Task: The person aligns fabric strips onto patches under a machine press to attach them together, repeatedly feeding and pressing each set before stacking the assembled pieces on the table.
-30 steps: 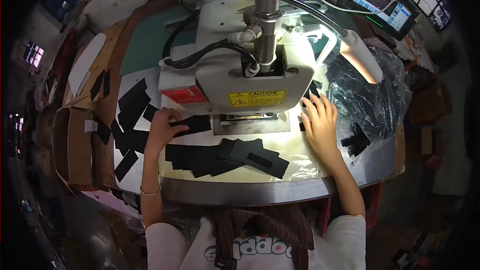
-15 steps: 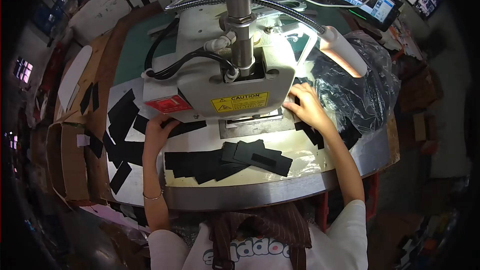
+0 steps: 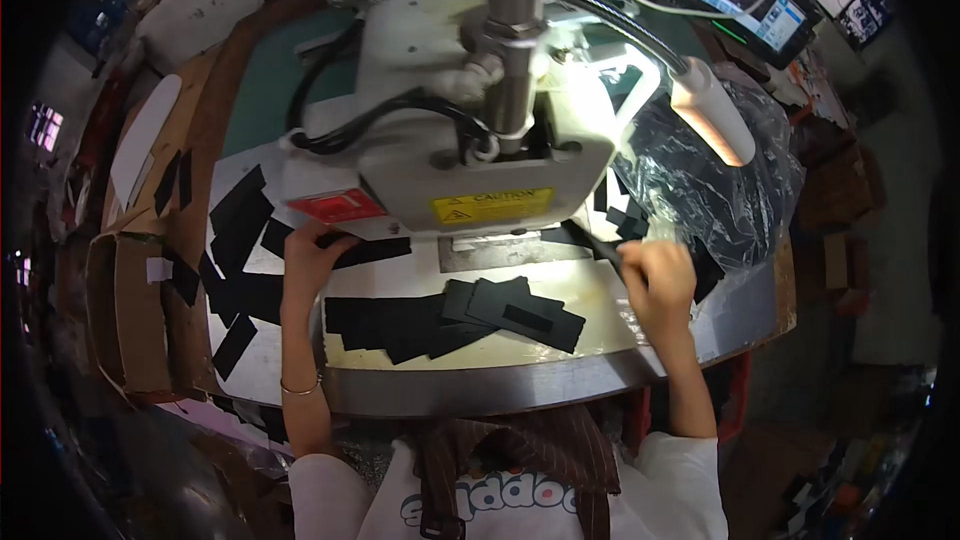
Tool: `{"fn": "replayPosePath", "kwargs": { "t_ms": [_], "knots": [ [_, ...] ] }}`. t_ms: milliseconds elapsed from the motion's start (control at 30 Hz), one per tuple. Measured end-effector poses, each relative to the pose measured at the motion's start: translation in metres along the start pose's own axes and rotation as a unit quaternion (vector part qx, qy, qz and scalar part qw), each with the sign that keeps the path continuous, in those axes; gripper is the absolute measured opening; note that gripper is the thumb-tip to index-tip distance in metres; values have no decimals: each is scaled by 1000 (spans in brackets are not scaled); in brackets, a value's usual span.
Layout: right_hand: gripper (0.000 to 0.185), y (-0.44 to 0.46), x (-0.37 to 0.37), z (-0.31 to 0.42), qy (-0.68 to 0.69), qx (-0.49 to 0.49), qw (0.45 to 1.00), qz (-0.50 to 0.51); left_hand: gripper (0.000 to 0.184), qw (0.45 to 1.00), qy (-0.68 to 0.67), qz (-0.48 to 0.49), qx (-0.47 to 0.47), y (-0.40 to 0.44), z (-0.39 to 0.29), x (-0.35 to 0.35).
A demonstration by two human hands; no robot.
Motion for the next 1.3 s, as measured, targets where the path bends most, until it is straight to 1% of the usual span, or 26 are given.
{"fn": "replayPosePath", "kwargs": {
  "t_ms": [33, 100, 167, 200, 300, 333, 433, 533, 633, 700, 833, 900, 933, 967, 1000, 1033, 1067, 1100, 1133, 1167, 1200, 1233, 1300],
  "knots": [
    [13, -17, 7, 7, -18, 85, 996, -11, 23, 1000, 8, 7, -6, 1, -1, 1],
    [12, -45, 11, 22, 13, 139, 989, 45, 24, 999, 20, 18, -18, 5, 2, 1],
    [11, -63, 1, 24, 33, 154, 985, 75, 23, 998, -58, 22, 0, 4, -5, -1],
    [11, -68, -6, 23, 54, 148, 984, 85, 21, 998, -20, 42, 34, 4, -9, 2],
    [12, -76, -12, 18, 91, 134, 984, 78, 19, 989, -55, 76, 114, -3, -3, 10],
    [12, -77, -12, 17, 97, 134, 983, 77, 15, 988, -66, 91, 105, -6, -5, 13],
    [12, -81, -18, 14, 117, 125, 982, 82, 13, 970, -181, 119, 109, -17, -7, 18],
    [13, -76, -12, 15, 96, 111, 986, 83, 15, 959, -216, 152, 99, -27, -16, 13],
    [22, -72, -7, 14, 56, 99, 991, 67, 15, 943, -254, 201, 76, -27, -18, 10],
    [23, -72, -7, 14, 47, 91, 993, 57, 14, 929, -278, 236, 57, -26, -23, 4],
    [25, -76, 1, 11, 48, 64, 996, 35, 12, 906, -335, 256, 43, -27, -42, -7],
    [24, -75, 12, 15, 209, -49, 977, -13, 13, 885, -372, 278, 37, -27, -44, -12],
    [24, -76, 17, 18, 289, -106, 951, -34, 13, 874, -390, 287, 35, -28, -44, -13],
    [24, -78, 16, 24, 371, -201, 906, -28, 14, 859, -420, 292, 35, -29, -46, -16],
    [24, -80, 12, 35, 446, -293, 846, -19, 14, 842, -448, 297, 34, -29, -49, -21],
    [24, -80, 5, 44, 513, -379, 770, -9, 15, 825, -476, 301, 32, -28, -50, -25],
    [18, -78, -4, 51, 532, -402, 745, 14, 15, 829, -462, 314, 29, -26, -44, -28],
    [23, -83, -20, 51, 512, -395, 762, 36, 15, 856, -410, 308, 61, -26, -49, -32],
    [24, -64, -17, 53, 321, -250, 912, 43, 14, 879, -358, 301, 94, -26, -58, -39],
    [24, -50, -13, 57, 208, -159, 964, 43, 14, 898, -305, 291, 127, -27, -65, -46],
    [24, -37, -10, 62, 86, -73, 993, 21, 13, 901, -295, 292, 122, -28, -70, -54],
    [24, -31, -6, 66, 67, -61, 996, -2, 13, 905, -284, 294, 117, -29, -74, -63],
    [21, -25, -12, 66, 157, -111, 979, 67, 12, 909, -272, 297, 108, -32, -78, -78]
  ]
}}
Point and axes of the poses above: each hand's wrist, its own y-axis towards the middle knuckle, its own x-axis out of the back of the hand, z = x × y, the point moved 2 cm from there along y, towards the middle knuckle, and after that the axes turned 10 degrees about -y, right-handed, at the moved point
